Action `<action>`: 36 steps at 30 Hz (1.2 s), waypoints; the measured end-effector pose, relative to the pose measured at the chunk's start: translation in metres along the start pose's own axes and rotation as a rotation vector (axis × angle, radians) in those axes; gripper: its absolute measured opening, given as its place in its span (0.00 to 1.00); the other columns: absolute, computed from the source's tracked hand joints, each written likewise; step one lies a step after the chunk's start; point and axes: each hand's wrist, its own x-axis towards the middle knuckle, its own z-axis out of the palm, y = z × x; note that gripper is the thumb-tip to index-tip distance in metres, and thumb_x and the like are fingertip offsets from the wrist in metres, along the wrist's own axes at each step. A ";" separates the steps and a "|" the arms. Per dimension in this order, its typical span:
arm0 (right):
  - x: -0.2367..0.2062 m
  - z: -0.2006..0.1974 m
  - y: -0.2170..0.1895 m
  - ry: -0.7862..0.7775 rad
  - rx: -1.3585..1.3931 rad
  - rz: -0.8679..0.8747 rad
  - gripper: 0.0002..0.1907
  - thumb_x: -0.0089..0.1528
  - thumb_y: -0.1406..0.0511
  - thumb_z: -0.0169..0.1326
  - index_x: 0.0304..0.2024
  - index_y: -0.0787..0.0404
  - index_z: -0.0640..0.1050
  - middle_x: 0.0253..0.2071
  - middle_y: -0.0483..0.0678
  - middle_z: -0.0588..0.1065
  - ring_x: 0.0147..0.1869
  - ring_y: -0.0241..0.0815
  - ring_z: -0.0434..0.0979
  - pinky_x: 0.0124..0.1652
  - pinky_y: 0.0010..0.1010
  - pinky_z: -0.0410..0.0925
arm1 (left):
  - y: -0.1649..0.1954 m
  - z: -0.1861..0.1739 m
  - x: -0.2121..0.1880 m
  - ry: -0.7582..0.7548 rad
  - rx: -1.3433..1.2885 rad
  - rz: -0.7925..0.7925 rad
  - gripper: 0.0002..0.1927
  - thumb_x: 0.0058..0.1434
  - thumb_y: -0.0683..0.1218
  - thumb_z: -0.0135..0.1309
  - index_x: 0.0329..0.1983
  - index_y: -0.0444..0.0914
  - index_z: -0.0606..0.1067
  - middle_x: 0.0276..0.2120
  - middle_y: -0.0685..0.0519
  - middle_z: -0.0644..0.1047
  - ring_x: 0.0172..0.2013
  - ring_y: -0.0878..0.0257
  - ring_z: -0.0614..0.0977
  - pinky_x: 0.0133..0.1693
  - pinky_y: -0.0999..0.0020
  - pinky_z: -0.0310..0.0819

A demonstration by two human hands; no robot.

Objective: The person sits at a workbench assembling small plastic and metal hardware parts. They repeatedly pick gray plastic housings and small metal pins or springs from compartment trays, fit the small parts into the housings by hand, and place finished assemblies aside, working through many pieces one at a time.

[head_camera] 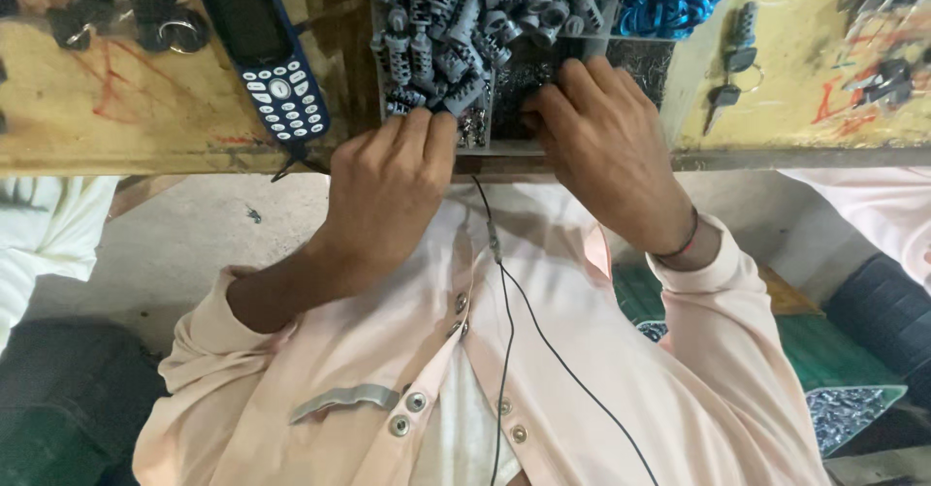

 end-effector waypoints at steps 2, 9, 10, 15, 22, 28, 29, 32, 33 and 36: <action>0.000 0.003 0.003 0.016 0.050 0.012 0.08 0.66 0.69 0.62 0.45 0.61 0.76 0.41 0.50 0.68 0.48 0.52 0.69 0.47 0.41 0.65 | 0.001 -0.001 0.000 0.044 -0.073 -0.037 0.05 0.64 0.39 0.57 0.38 0.37 0.71 0.32 0.51 0.74 0.32 0.58 0.80 0.32 0.63 0.75; -0.002 0.007 0.003 -0.018 0.048 0.019 0.08 0.66 0.66 0.62 0.45 0.60 0.77 0.42 0.51 0.68 0.48 0.52 0.69 0.47 0.41 0.63 | 0.004 0.001 -0.017 0.187 -0.421 -0.107 0.11 0.66 0.35 0.59 0.44 0.34 0.67 0.37 0.47 0.74 0.39 0.51 0.81 0.42 0.58 0.77; 0.000 0.007 0.002 -0.016 0.039 0.016 0.08 0.66 0.65 0.62 0.45 0.60 0.77 0.42 0.51 0.68 0.48 0.51 0.69 0.46 0.41 0.62 | 0.004 0.002 -0.018 0.170 -0.482 -0.140 0.12 0.64 0.35 0.60 0.43 0.35 0.67 0.36 0.47 0.75 0.38 0.52 0.81 0.40 0.59 0.78; 0.004 0.007 0.000 -0.024 -0.004 0.017 0.07 0.65 0.65 0.62 0.43 0.58 0.77 0.41 0.49 0.68 0.48 0.51 0.69 0.46 0.41 0.62 | 0.009 0.001 -0.014 0.158 -0.644 -0.220 0.12 0.63 0.33 0.62 0.46 0.34 0.72 0.37 0.49 0.78 0.37 0.57 0.84 0.38 0.63 0.80; -0.005 -0.003 0.000 0.073 0.495 0.220 0.07 0.69 0.73 0.62 0.48 0.66 0.78 0.47 0.51 0.70 0.45 0.42 0.76 0.42 0.31 0.69 | 0.019 -0.008 -0.003 0.241 -0.815 -0.161 0.10 0.66 0.34 0.60 0.49 0.35 0.79 0.42 0.48 0.80 0.39 0.60 0.84 0.41 0.68 0.79; -0.023 0.000 0.008 0.153 1.102 0.384 0.05 0.69 0.72 0.58 0.45 0.70 0.76 0.48 0.48 0.69 0.42 0.32 0.70 0.38 0.22 0.65 | 0.031 0.007 0.013 0.192 -1.193 -0.262 0.08 0.71 0.36 0.58 0.52 0.34 0.79 0.40 0.51 0.82 0.38 0.69 0.85 0.39 0.76 0.80; -0.026 0.002 0.008 0.142 1.228 0.413 0.05 0.70 0.72 0.57 0.45 0.69 0.76 0.47 0.47 0.69 0.38 0.30 0.70 0.35 0.20 0.65 | 0.032 0.009 0.015 0.183 -1.216 -0.266 0.08 0.72 0.36 0.58 0.53 0.35 0.79 0.40 0.52 0.82 0.38 0.70 0.85 0.39 0.77 0.81; -0.033 0.007 0.007 0.113 1.407 0.444 0.05 0.72 0.71 0.55 0.46 0.69 0.74 0.48 0.46 0.68 0.34 0.28 0.70 0.33 0.19 0.65 | 0.035 0.013 0.018 0.147 -1.265 -0.289 0.09 0.71 0.37 0.59 0.53 0.35 0.79 0.40 0.51 0.83 0.36 0.70 0.86 0.37 0.77 0.82; -0.034 0.008 0.007 0.103 1.434 0.444 0.05 0.72 0.71 0.54 0.46 0.69 0.74 0.49 0.46 0.67 0.34 0.28 0.70 0.34 0.20 0.65 | 0.036 0.014 0.019 0.133 -1.278 -0.300 0.09 0.70 0.37 0.59 0.53 0.34 0.79 0.40 0.50 0.83 0.35 0.69 0.86 0.36 0.77 0.82; -0.035 0.010 0.006 0.121 1.415 0.450 0.05 0.74 0.71 0.53 0.48 0.68 0.72 0.50 0.46 0.67 0.34 0.28 0.69 0.31 0.18 0.65 | 0.037 0.017 0.020 0.168 -1.320 -0.261 0.10 0.72 0.38 0.58 0.55 0.34 0.78 0.44 0.49 0.83 0.39 0.68 0.87 0.38 0.76 0.86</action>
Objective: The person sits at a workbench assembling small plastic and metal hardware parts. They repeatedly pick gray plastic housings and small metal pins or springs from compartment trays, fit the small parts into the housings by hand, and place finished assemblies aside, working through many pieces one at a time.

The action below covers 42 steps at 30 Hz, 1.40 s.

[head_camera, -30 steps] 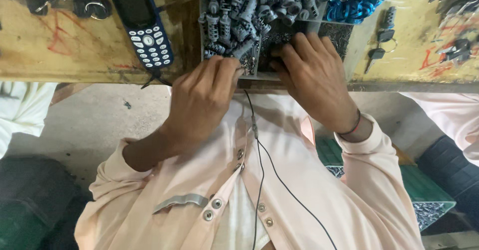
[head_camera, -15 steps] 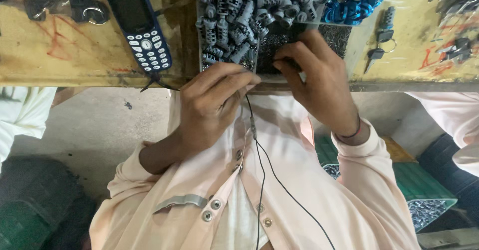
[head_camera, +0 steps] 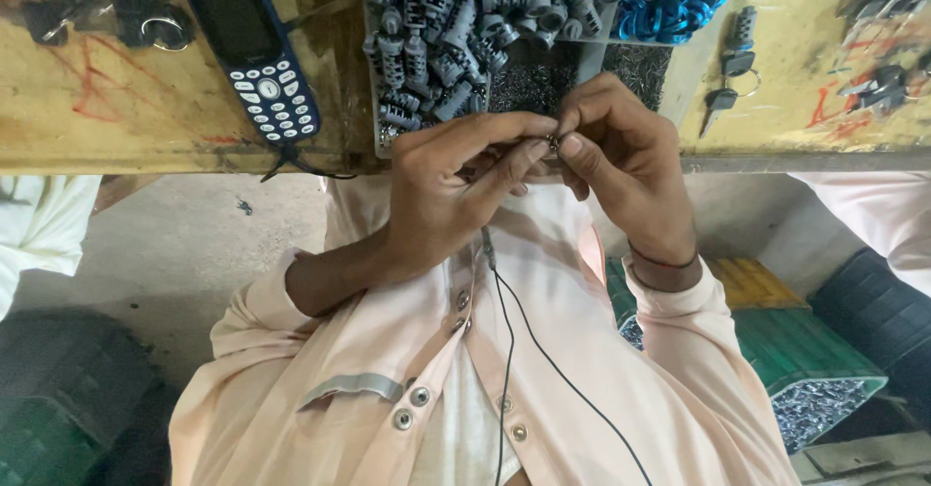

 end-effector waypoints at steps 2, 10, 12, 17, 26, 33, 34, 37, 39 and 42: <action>0.001 0.001 0.000 -0.002 -0.046 -0.019 0.04 0.74 0.71 0.52 0.48 0.69 0.72 0.48 0.46 0.67 0.34 0.28 0.69 0.31 0.18 0.65 | -0.001 0.002 0.000 0.015 -0.014 -0.013 0.10 0.72 0.38 0.58 0.56 0.35 0.78 0.44 0.49 0.83 0.41 0.67 0.87 0.39 0.76 0.87; 0.001 0.006 0.002 0.023 -0.052 -0.068 0.04 0.74 0.73 0.52 0.49 0.69 0.71 0.51 0.46 0.67 0.36 0.28 0.71 0.31 0.17 0.67 | -0.002 0.002 -0.002 0.046 0.074 0.022 0.10 0.71 0.37 0.60 0.54 0.35 0.79 0.42 0.49 0.84 0.40 0.67 0.88 0.38 0.77 0.86; 0.001 0.007 0.002 0.045 -0.100 -0.100 0.04 0.74 0.74 0.53 0.49 0.69 0.71 0.52 0.46 0.67 0.36 0.27 0.71 0.31 0.17 0.67 | -0.002 0.001 -0.001 0.056 0.146 0.068 0.08 0.71 0.37 0.61 0.52 0.34 0.80 0.40 0.49 0.84 0.38 0.67 0.87 0.35 0.78 0.82; 0.001 0.010 -0.001 0.058 -0.180 -0.110 0.03 0.73 0.75 0.53 0.49 0.69 0.72 0.51 0.47 0.67 0.37 0.28 0.74 0.31 0.17 0.69 | -0.003 -0.001 -0.001 0.025 0.097 0.073 0.07 0.73 0.36 0.57 0.53 0.33 0.78 0.43 0.49 0.83 0.43 0.65 0.88 0.42 0.76 0.86; 0.006 0.005 -0.006 -0.007 -0.132 -0.077 0.05 0.73 0.73 0.54 0.51 0.69 0.74 0.51 0.48 0.69 0.39 0.29 0.74 0.33 0.18 0.70 | -0.003 -0.007 0.002 -0.011 0.007 0.006 0.07 0.73 0.36 0.56 0.53 0.33 0.78 0.44 0.48 0.83 0.43 0.65 0.88 0.45 0.74 0.87; 0.010 -0.002 -0.011 -0.116 0.024 0.018 0.06 0.71 0.73 0.58 0.48 0.70 0.75 0.46 0.47 0.71 0.37 0.29 0.74 0.34 0.19 0.70 | 0.003 -0.006 -0.003 -0.025 0.007 0.078 0.13 0.75 0.36 0.57 0.61 0.35 0.76 0.47 0.47 0.82 0.45 0.63 0.88 0.47 0.75 0.89; 0.009 -0.004 -0.012 -0.115 -0.114 -0.055 0.06 0.71 0.73 0.59 0.48 0.70 0.75 0.46 0.48 0.71 0.38 0.29 0.75 0.34 0.19 0.71 | 0.004 -0.006 -0.003 -0.015 0.102 0.103 0.13 0.73 0.36 0.58 0.59 0.34 0.77 0.46 0.48 0.82 0.45 0.63 0.88 0.46 0.74 0.88; 0.005 -0.009 -0.014 -0.112 -0.430 -0.225 0.06 0.69 0.75 0.61 0.47 0.69 0.76 0.45 0.49 0.72 0.38 0.32 0.78 0.35 0.20 0.74 | 0.009 -0.006 -0.003 0.007 0.344 0.175 0.12 0.70 0.36 0.61 0.55 0.34 0.77 0.45 0.49 0.82 0.43 0.62 0.88 0.43 0.73 0.84; 0.004 -0.012 -0.013 -0.113 -0.512 -0.270 0.10 0.66 0.77 0.63 0.47 0.66 0.76 0.44 0.51 0.73 0.37 0.33 0.78 0.34 0.21 0.74 | 0.012 -0.006 -0.002 0.015 0.448 0.220 0.08 0.70 0.37 0.61 0.51 0.35 0.78 0.43 0.49 0.82 0.40 0.62 0.87 0.39 0.75 0.82; 0.007 -0.011 -0.013 -0.035 -0.032 -0.050 0.23 0.66 0.77 0.64 0.56 0.63 0.66 0.46 0.48 0.73 0.40 0.31 0.78 0.35 0.20 0.74 | 0.014 -0.016 0.003 -0.160 0.294 0.155 0.08 0.71 0.39 0.61 0.51 0.33 0.77 0.43 0.49 0.81 0.38 0.64 0.86 0.40 0.75 0.82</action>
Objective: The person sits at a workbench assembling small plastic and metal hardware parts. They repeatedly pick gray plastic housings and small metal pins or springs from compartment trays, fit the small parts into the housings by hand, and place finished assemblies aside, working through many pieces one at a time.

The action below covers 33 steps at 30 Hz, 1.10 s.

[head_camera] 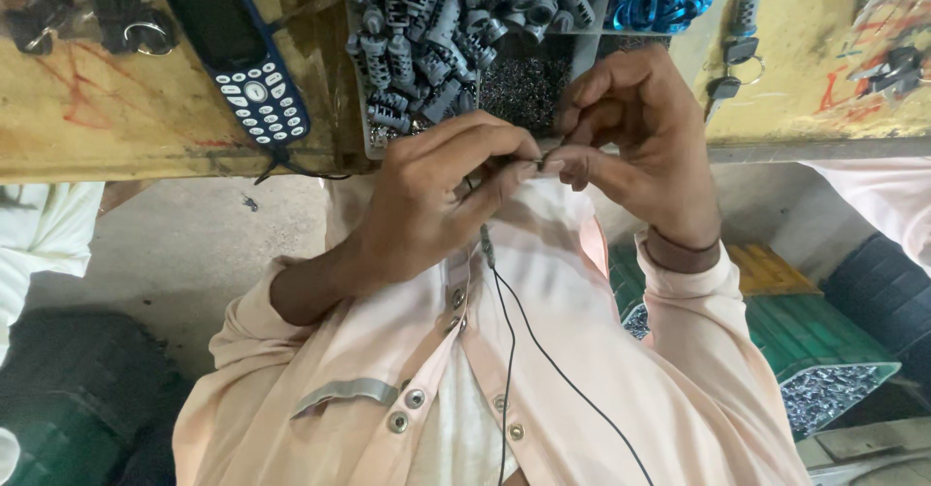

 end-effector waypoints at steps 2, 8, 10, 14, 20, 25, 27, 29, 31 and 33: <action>0.005 0.002 -0.004 -0.089 0.072 0.123 0.23 0.66 0.76 0.63 0.56 0.63 0.65 0.43 0.50 0.74 0.37 0.32 0.78 0.35 0.23 0.74 | -0.004 -0.003 0.003 -0.061 -0.124 -0.083 0.07 0.68 0.39 0.61 0.48 0.33 0.78 0.42 0.51 0.81 0.37 0.68 0.86 0.38 0.76 0.83; 0.003 -0.005 -0.033 -0.073 -0.530 -0.007 0.13 0.64 0.74 0.64 0.47 0.62 0.73 0.42 0.46 0.75 0.37 0.35 0.79 0.35 0.27 0.71 | -0.006 0.002 0.000 -0.065 -0.271 -0.225 0.06 0.67 0.39 0.61 0.45 0.32 0.80 0.39 0.52 0.82 0.33 0.72 0.84 0.35 0.78 0.82; 0.001 -0.012 -0.033 -0.043 -1.098 -0.156 0.09 0.64 0.71 0.66 0.43 0.59 0.78 0.41 0.46 0.75 0.37 0.41 0.79 0.35 0.32 0.69 | -0.006 0.003 0.000 -0.037 -0.310 -0.217 0.06 0.67 0.38 0.61 0.45 0.31 0.80 0.40 0.52 0.82 0.33 0.71 0.83 0.37 0.78 0.82; -0.006 -0.022 -0.017 0.052 -1.443 -0.079 0.07 0.65 0.64 0.65 0.42 0.55 0.80 0.40 0.46 0.73 0.38 0.49 0.78 0.35 0.40 0.67 | -0.009 0.002 0.002 -0.054 -0.310 -0.165 0.05 0.65 0.37 0.61 0.44 0.31 0.81 0.40 0.52 0.82 0.34 0.71 0.84 0.39 0.78 0.82; -0.010 -0.024 -0.003 0.097 -1.390 -0.111 0.07 0.65 0.65 0.65 0.42 0.55 0.79 0.40 0.47 0.73 0.38 0.49 0.78 0.34 0.41 0.66 | -0.009 0.005 0.003 -0.043 -0.280 -0.191 0.05 0.62 0.35 0.60 0.41 0.31 0.80 0.38 0.52 0.82 0.35 0.72 0.84 0.38 0.78 0.82; -0.013 -0.024 -0.001 0.200 -1.274 -0.135 0.05 0.67 0.70 0.62 0.43 0.61 0.77 0.39 0.49 0.73 0.40 0.49 0.78 0.38 0.38 0.69 | -0.009 0.006 0.003 -0.060 -0.285 -0.209 0.04 0.63 0.36 0.60 0.41 0.31 0.80 0.37 0.53 0.81 0.35 0.71 0.84 0.38 0.78 0.82; -0.015 -0.026 0.000 0.233 -1.167 -0.112 0.05 0.71 0.73 0.61 0.43 0.64 0.76 0.39 0.48 0.75 0.37 0.45 0.79 0.35 0.33 0.69 | -0.010 0.007 0.004 -0.069 -0.263 -0.214 0.04 0.63 0.36 0.60 0.41 0.32 0.79 0.37 0.53 0.81 0.34 0.71 0.84 0.37 0.78 0.82; -0.016 -0.029 -0.002 0.216 -1.004 -0.160 0.05 0.67 0.77 0.55 0.42 0.66 0.75 0.41 0.50 0.76 0.42 0.44 0.80 0.38 0.30 0.72 | -0.010 0.009 0.004 -0.068 -0.277 -0.196 0.04 0.64 0.37 0.60 0.42 0.31 0.79 0.37 0.53 0.81 0.34 0.71 0.84 0.38 0.78 0.82; -0.016 -0.030 -0.008 0.207 -0.920 -0.208 0.06 0.66 0.79 0.55 0.43 0.68 0.74 0.43 0.52 0.76 0.44 0.42 0.81 0.39 0.27 0.73 | -0.011 0.011 0.003 -0.056 -0.269 -0.178 0.04 0.65 0.38 0.60 0.42 0.32 0.79 0.38 0.53 0.81 0.34 0.71 0.84 0.38 0.78 0.83; -0.017 -0.025 -0.015 0.244 -0.768 -0.196 0.05 0.67 0.79 0.57 0.42 0.69 0.75 0.43 0.53 0.77 0.41 0.40 0.79 0.38 0.24 0.72 | -0.011 0.014 0.003 -0.038 -0.245 -0.156 0.04 0.65 0.38 0.60 0.42 0.32 0.79 0.38 0.53 0.81 0.34 0.71 0.84 0.37 0.78 0.83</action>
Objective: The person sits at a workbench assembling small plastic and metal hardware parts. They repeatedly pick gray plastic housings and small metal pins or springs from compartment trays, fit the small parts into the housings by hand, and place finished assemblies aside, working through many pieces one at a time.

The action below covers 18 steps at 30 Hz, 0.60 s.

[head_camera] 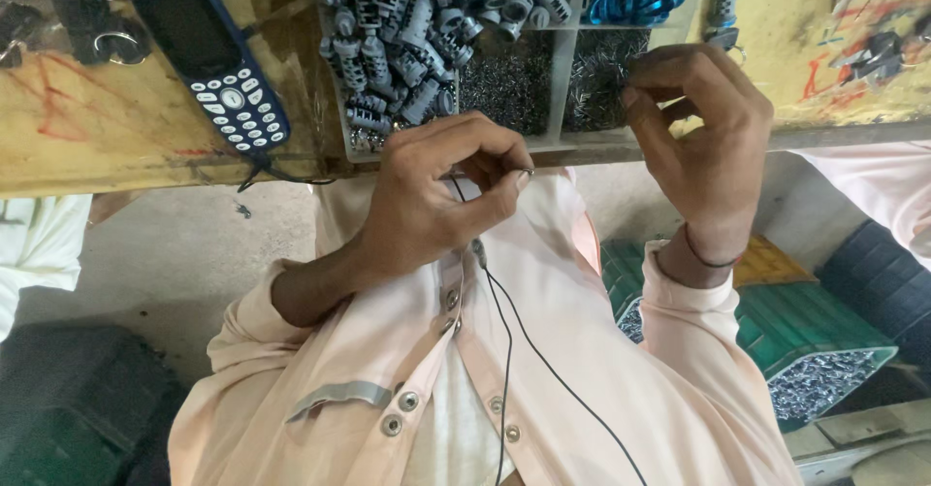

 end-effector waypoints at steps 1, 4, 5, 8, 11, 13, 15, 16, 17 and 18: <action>0.000 0.001 -0.005 0.038 0.145 0.059 0.05 0.66 0.78 0.58 0.41 0.69 0.75 0.42 0.53 0.76 0.38 0.38 0.78 0.36 0.23 0.71 | 0.000 0.001 0.000 0.011 0.002 -0.005 0.04 0.66 0.38 0.60 0.42 0.32 0.79 0.38 0.52 0.81 0.34 0.71 0.84 0.37 0.78 0.83; -0.005 0.020 -0.020 0.078 0.568 0.193 0.06 0.61 0.75 0.61 0.39 0.67 0.77 0.39 0.51 0.75 0.32 0.33 0.75 0.33 0.20 0.70 | 0.000 0.003 -0.003 0.042 -0.096 -0.057 0.07 0.69 0.40 0.58 0.46 0.31 0.77 0.39 0.51 0.80 0.36 0.70 0.84 0.38 0.76 0.84; -0.008 0.030 -0.023 0.023 0.414 0.037 0.07 0.63 0.76 0.62 0.41 0.69 0.77 0.42 0.52 0.74 0.34 0.34 0.76 0.34 0.20 0.71 | 0.001 0.004 -0.003 0.045 -0.197 -0.099 0.08 0.71 0.40 0.57 0.48 0.30 0.76 0.40 0.50 0.80 0.37 0.69 0.83 0.40 0.75 0.83; -0.015 0.044 -0.022 -0.016 0.220 -0.127 0.08 0.63 0.76 0.63 0.43 0.70 0.76 0.44 0.54 0.74 0.38 0.36 0.77 0.34 0.20 0.71 | 0.000 0.004 -0.005 0.020 -0.402 -0.207 0.10 0.73 0.42 0.55 0.50 0.29 0.75 0.40 0.49 0.80 0.38 0.68 0.84 0.42 0.72 0.86; -0.021 0.044 -0.013 -0.070 0.316 -0.098 0.08 0.63 0.75 0.63 0.43 0.70 0.77 0.44 0.53 0.75 0.38 0.36 0.77 0.35 0.20 0.72 | -0.001 0.001 -0.009 -0.005 -0.514 -0.288 0.11 0.72 0.42 0.55 0.50 0.29 0.75 0.40 0.49 0.80 0.37 0.68 0.84 0.43 0.71 0.87; -0.025 0.044 -0.009 -0.101 0.470 -0.021 0.07 0.65 0.75 0.62 0.43 0.70 0.77 0.45 0.53 0.74 0.39 0.36 0.77 0.36 0.21 0.73 | -0.001 0.000 -0.011 -0.023 -0.559 -0.303 0.11 0.71 0.42 0.55 0.51 0.29 0.75 0.40 0.49 0.80 0.38 0.67 0.84 0.44 0.70 0.86; -0.028 0.049 -0.009 -0.100 0.644 0.080 0.05 0.66 0.74 0.61 0.43 0.70 0.77 0.45 0.53 0.74 0.40 0.36 0.77 0.37 0.23 0.74 | -0.001 0.001 -0.012 -0.028 -0.586 -0.277 0.11 0.72 0.41 0.56 0.51 0.29 0.74 0.41 0.49 0.80 0.40 0.67 0.84 0.45 0.70 0.86; -0.029 0.053 -0.009 -0.090 0.720 0.130 0.05 0.67 0.74 0.60 0.43 0.70 0.77 0.45 0.53 0.73 0.40 0.36 0.77 0.37 0.23 0.74 | -0.001 0.001 -0.012 -0.019 -0.581 -0.257 0.10 0.72 0.41 0.56 0.51 0.29 0.74 0.41 0.49 0.80 0.40 0.67 0.84 0.45 0.71 0.86; -0.030 0.058 -0.010 -0.072 0.775 0.173 0.05 0.67 0.73 0.60 0.43 0.70 0.77 0.46 0.53 0.73 0.38 0.36 0.77 0.36 0.23 0.74 | 0.000 0.001 -0.012 -0.007 -0.574 -0.236 0.10 0.72 0.41 0.56 0.51 0.29 0.74 0.41 0.50 0.80 0.40 0.68 0.84 0.45 0.72 0.86; -0.030 0.063 -0.011 -0.054 0.831 0.215 0.06 0.67 0.72 0.60 0.43 0.70 0.77 0.47 0.52 0.72 0.37 0.35 0.78 0.35 0.24 0.75 | 0.000 0.001 -0.012 0.007 -0.564 -0.216 0.09 0.72 0.41 0.56 0.51 0.30 0.74 0.41 0.51 0.80 0.40 0.68 0.84 0.45 0.72 0.86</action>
